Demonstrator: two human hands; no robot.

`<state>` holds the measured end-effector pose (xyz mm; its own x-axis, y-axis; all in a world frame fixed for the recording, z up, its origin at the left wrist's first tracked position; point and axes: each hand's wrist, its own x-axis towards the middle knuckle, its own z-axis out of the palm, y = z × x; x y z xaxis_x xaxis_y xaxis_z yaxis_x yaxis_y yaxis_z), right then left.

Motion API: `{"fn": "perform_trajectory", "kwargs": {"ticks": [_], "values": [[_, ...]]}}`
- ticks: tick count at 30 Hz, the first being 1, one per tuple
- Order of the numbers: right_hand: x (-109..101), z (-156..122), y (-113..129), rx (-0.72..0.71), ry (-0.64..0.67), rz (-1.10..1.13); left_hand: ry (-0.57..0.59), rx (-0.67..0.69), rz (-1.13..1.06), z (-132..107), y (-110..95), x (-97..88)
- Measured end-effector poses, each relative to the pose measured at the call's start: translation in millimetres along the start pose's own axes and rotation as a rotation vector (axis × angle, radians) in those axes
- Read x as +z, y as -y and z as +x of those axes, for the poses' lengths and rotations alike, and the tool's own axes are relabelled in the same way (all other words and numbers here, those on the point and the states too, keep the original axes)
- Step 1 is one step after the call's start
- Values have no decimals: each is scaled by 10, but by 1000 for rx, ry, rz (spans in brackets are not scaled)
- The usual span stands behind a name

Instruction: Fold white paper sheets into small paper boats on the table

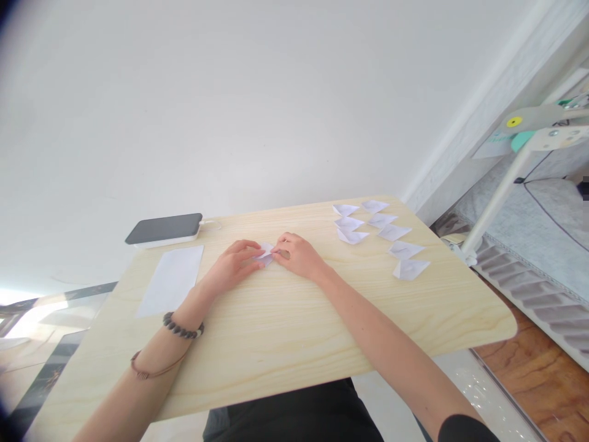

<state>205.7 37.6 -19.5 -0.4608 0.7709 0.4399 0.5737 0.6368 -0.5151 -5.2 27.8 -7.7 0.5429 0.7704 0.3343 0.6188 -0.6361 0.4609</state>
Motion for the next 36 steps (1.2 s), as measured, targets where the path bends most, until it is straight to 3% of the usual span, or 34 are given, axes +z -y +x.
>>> {"fn": "perform_trajectory", "kwargs": {"ticks": [12,21,28,36], "values": [[-61,25,48,-27,78,12,30,76,188,31,-17,2],[4,30,10,52,2,60,-28,-70,51,37,0,37],[54,60,67,138,-19,-43,-70,-182,5,48,-24,53],[128,62,57,198,-94,-116,-87,-103,168,27,-24,97]]}}
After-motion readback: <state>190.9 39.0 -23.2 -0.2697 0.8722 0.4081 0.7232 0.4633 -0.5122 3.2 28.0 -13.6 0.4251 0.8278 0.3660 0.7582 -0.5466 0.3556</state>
